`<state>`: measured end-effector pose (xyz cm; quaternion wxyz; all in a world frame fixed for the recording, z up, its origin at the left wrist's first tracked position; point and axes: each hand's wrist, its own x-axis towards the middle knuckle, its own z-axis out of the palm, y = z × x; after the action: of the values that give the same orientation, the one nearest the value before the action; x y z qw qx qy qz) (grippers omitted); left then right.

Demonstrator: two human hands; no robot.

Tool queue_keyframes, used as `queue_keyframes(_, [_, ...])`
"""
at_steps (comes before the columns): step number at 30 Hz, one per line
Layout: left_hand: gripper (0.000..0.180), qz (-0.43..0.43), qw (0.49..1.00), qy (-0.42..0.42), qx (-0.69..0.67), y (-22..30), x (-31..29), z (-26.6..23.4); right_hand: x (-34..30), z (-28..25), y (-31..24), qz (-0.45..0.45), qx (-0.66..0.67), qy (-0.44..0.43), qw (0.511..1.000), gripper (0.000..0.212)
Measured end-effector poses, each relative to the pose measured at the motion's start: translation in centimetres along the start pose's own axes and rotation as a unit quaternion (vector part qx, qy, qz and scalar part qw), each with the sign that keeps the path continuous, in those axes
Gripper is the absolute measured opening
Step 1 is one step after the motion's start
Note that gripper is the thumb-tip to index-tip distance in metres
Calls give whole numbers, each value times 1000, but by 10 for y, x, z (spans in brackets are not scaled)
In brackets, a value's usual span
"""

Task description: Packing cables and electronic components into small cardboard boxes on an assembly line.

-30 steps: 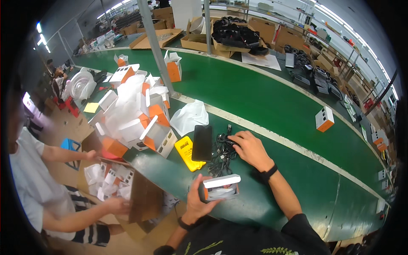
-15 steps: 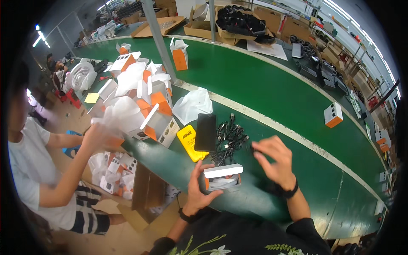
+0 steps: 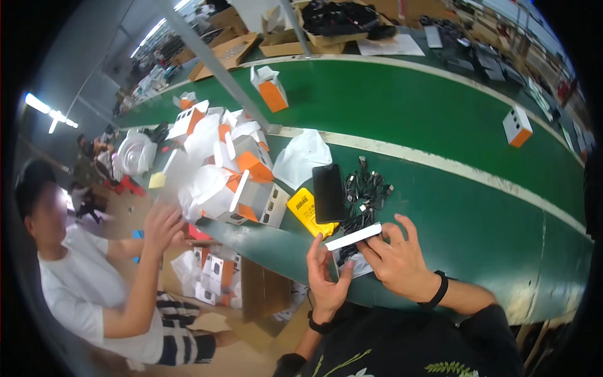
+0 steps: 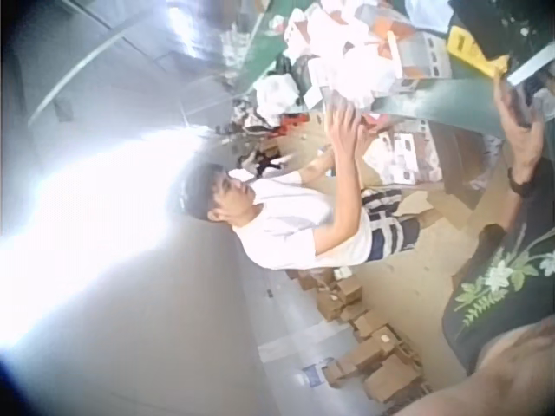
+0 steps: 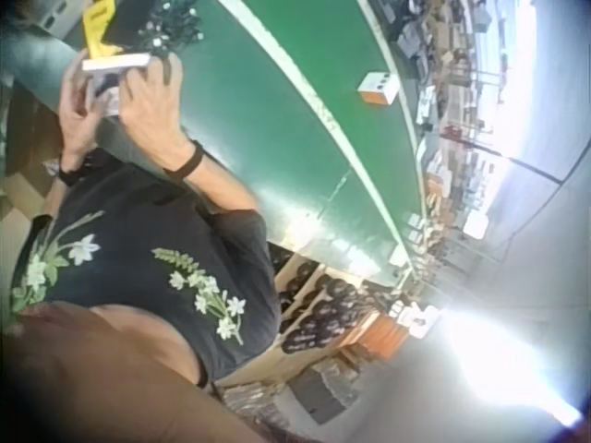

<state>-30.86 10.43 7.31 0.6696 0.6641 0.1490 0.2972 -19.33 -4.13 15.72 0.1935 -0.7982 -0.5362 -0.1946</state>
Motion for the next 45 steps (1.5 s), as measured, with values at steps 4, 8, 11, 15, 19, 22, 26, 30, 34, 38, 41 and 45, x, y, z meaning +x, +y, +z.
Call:
queue_keyframes(4, [97, -1, 995, -16, -96, 6, -4, -18, -2, -12, -4, -37, 13, -85, 996, 43])
queue_keyframes(8, [55, -95, 993, -21, -73, -19, -12, -26, -11, -12, 1, -35, 91, -115, 989, 52])
queue_keyframes(11, [44, -82, 995, -53, -32, 9, 2, -15, -46, 13, -13, 75, 235, 25, 969, 47])
queue_keyframes(15, [30, -3, 998, -70, -8, 14, 20, -21, -56, 6, 0, -12, 202, 16, 979, 35])
queue_keyframes(19, [34, 212, 954, -185, 107, 28, 31, -37, -49, 8, 5, -39, 190, 8, 981, 30])
queue_keyframes(22, [41, 228, 928, -210, 207, 53, 25, -40, -53, 11, 6, -27, 238, 51, 970, 30])
queue_keyframes(26, [42, 258, 923, -167, 231, 40, 16, -30, -71, 19, 8, 68, 257, 138, 954, 35])
queue_keyframes(30, [39, 236, 930, -208, 191, 43, 23, -29, -67, 20, 10, 103, 246, 142, 953, 30])
queue_keyframes(34, [35, 223, 918, -228, 238, 46, 21, -37, -47, 3, 14, 33, 222, 71, 972, 36])
queue_keyframes(38, [37, 239, 894, -250, 285, 46, 24, -45, -49, -2, 21, 14, 217, 6, 976, 43])
queue_keyframes(41, [43, 256, 869, -278, 319, 47, 33, -48, -44, 5, 34, -10, 265, 7, 964, 38])
queue_keyframes(45, [50, 252, 843, -317, 353, 52, 34, -53, -35, 3, 33, 1, 340, 4, 941, 31])
